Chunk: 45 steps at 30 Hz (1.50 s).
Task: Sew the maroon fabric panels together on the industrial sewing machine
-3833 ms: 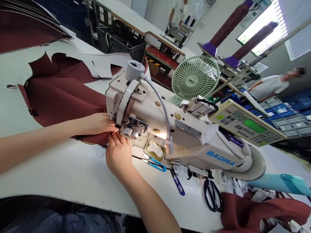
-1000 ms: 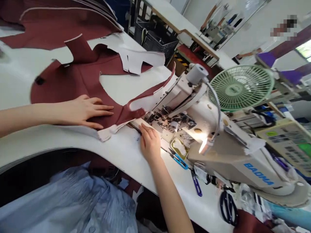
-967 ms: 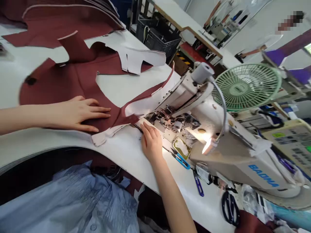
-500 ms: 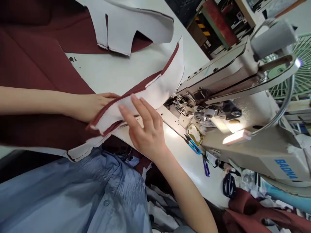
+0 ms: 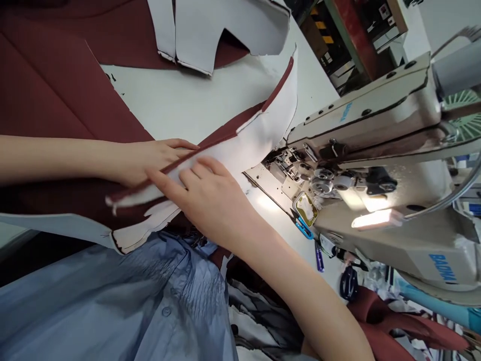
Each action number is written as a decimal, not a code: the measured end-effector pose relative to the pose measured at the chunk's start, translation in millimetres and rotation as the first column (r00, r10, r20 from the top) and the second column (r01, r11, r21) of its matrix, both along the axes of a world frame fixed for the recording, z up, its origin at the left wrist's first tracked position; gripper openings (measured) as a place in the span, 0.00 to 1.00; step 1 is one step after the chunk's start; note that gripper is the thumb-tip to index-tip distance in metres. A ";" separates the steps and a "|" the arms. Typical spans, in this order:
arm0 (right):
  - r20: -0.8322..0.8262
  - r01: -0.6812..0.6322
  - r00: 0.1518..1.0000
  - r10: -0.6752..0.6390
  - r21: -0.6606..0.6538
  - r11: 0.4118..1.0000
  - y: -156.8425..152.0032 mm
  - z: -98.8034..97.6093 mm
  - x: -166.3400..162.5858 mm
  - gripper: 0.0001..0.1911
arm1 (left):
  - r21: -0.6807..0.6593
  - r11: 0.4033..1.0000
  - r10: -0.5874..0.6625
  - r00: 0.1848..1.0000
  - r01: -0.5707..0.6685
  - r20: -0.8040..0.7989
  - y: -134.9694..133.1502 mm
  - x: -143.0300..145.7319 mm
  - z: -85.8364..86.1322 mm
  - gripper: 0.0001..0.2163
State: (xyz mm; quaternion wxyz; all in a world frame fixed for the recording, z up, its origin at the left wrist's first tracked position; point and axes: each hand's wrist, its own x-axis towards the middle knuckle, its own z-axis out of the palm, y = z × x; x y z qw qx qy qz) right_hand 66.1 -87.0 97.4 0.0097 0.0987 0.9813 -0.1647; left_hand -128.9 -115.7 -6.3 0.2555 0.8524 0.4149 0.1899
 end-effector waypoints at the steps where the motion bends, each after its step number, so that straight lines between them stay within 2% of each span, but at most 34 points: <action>1: 0.118 -0.042 0.992 0.038 0.034 0.999 -1.6 0.4 4.7 0.24 | 0.010 0.996 -0.084 0.996 0.085 -0.013 0.7 1.8 6.1 0.13; 3: 0.323 -0.131 0.941 0.097 0.087 0.988 -7.6 -0.4 16.3 0.28 | 0.023 0.985 -0.168 0.985 0.169 -0.051 0.9 3.7 15.2 0.16; 5: 0.390 -0.172 0.914 0.108 0.132 0.976 -15.6 -2.1 27.4 0.30 | 0.026 0.989 -0.144 0.986 0.147 -0.084 0.4 3.9 19.1 0.18; 7: 0.309 -0.159 0.947 0.092 0.199 0.967 -22.8 -2.5 33.7 0.27 | 0.035 0.988 -0.143 0.985 0.147 -0.093 0.1 3.1 18.9 0.21; 9: 0.155 -0.122 0.984 0.083 0.263 0.957 -26.6 -0.9 32.4 0.26 | 0.059 0.986 -0.149 0.985 0.154 -0.082 0.1 2.0 16.2 0.22; 11: 0.075 -0.121 0.992 0.104 0.286 0.950 -25.9 1.2 23.7 0.28 | 0.112 0.978 -0.168 0.983 0.176 -0.070 0.0 1.1 12.5 0.21; 16: 0.163 -0.212 0.971 0.174 0.252 0.944 -13.2 0.1 -2.2 0.28 | 0.249 0.952 -0.155 0.981 0.180 -0.116 -1.8 2.4 6.9 0.13; 18: 0.205 -0.217 0.965 0.163 0.274 0.937 -11.0 -1.7 -3.9 0.26 | 0.212 0.965 -0.133 0.986 0.152 -0.103 -2.2 3.4 7.9 0.17; 21: 0.257 -0.203 0.959 0.119 0.328 0.923 -14.4 -3.8 4.3 0.16 | 0.053 0.994 -0.097 0.995 0.099 -0.038 -1.7 4.1 11.8 0.35; 22: 0.257 -0.197 0.960 0.109 0.347 0.917 -16.7 -4.4 8.6 0.14 | -0.004 0.996 -0.084 0.996 0.084 -0.024 -1.3 4.1 13.1 0.38; 25: 0.219 -0.184 0.970 0.108 0.370 0.910 -24.4 -6.7 21.3 0.13 | -0.105 0.993 -0.050 0.999 0.051 0.020 -0.1 3.5 15.7 0.36; 30: 0.064 -0.107 0.994 0.092 0.309 0.945 -31.7 -14.6 34.3 0.14 | -0.123 0.992 -0.031 0.998 0.036 0.050 0.6 2.9 16.2 0.33; 33: 0.071 -0.126 0.991 0.112 0.254 0.959 -32.1 -18.6 37.6 0.16 | -0.090 0.995 -0.033 0.999 0.035 0.018 0.8 3.5 16.5 0.34; 37: 0.069 -0.113 0.993 0.099 0.245 0.963 -30.7 -19.6 39.0 0.16 | -0.075 0.994 -0.081 0.991 0.074 -0.104 1.3 4.3 17.2 0.39; 42: 0.059 -0.081 0.996 0.069 0.233 0.969 -33.4 -19.2 42.1 0.13 | -0.074 0.995 -0.071 0.994 0.065 -0.079 0.2 3.8 18.7 0.40; 45: 0.083 -0.052 0.996 0.032 0.251 0.967 -42.1 -19.6 40.7 0.15 | -0.095 0.994 -0.068 0.995 0.061 -0.068 -0.6 3.3 20.6 0.39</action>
